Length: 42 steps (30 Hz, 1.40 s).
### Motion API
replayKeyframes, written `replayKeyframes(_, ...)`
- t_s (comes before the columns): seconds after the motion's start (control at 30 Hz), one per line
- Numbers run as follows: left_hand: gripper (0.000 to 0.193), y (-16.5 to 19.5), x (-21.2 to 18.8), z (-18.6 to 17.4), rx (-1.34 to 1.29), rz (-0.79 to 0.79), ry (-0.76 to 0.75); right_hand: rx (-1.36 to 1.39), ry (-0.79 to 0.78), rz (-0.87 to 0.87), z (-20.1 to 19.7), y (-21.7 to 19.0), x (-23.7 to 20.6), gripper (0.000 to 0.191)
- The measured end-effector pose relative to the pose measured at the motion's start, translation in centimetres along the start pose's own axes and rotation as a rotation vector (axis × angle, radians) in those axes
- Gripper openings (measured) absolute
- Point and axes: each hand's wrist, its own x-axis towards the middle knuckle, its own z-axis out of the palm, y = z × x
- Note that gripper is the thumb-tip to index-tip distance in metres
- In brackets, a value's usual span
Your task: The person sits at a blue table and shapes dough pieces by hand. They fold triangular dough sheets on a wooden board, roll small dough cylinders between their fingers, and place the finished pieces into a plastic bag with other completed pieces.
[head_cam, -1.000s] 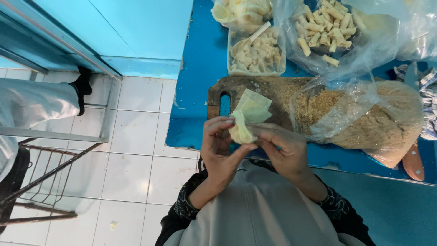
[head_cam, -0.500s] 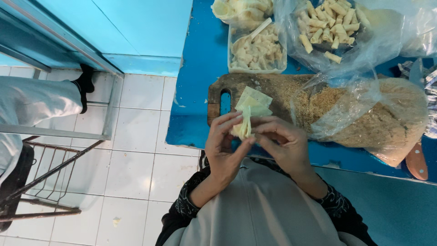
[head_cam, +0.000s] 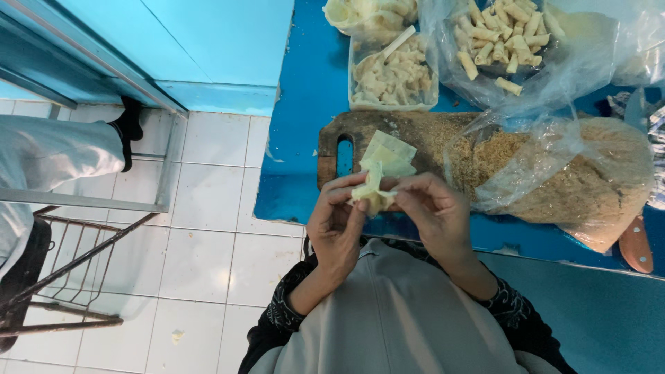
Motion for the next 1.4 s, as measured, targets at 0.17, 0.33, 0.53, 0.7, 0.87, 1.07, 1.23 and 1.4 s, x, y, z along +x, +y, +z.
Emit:
replayKeyframes(0.17, 0.019, 0.1, 0.0, -0.3, -0.024, -0.018, 0.019, 0.129, 0.04, 0.058, -0.1, 0.6, 0.6, 0.011)
replayKeyframes(0.33, 0.036, 0.4, 0.1, 0.4, -0.062, 0.007, -0.046, -0.128, 0.046, -0.083, 0.1, 1.3, -0.1, 0.013)
replayKeyframes(0.53, 0.038, 1.0, 1.0, -0.2, 0.104, -0.337, 0.208, 0.255, 0.16, 0.021, -1.0, 1.5, 0.8, 0.01)
replayKeyframes(0.7, 0.055, 2.8, 2.6, -2.9, 0.581, -0.3, 0.312, 0.609, 0.251, 0.199, -3.3, 0.2, 1.6, 0.014)
replayKeyframes(0.87, 0.04, 4.4, 3.7, -4.1, 1.325, 0.239, 0.112, 0.388, 0.331, -0.03, -4.0, -0.5, 0.8, 0.012)
replayKeyframes(1.07, 0.03, 4.0, 2.6, -3.5, 0.838, 0.037, 0.096, -0.669, 0.484, -0.688, -1.2, -0.4, -0.2, 0.007)
replayKeyframes(1.23, 0.049, 1.4, 1.5, -2.0, -0.512, -0.598, 0.015, -1.054, -0.112, -0.809, 2.2, -2.5, 0.7, 0.022)
replayKeyframes(1.4, 0.049, 1.1, 1.7, -2.5, -0.514, -0.657, -0.005, -0.781, -0.021, -0.608, 1.0, -5.7, 1.0, 0.025)
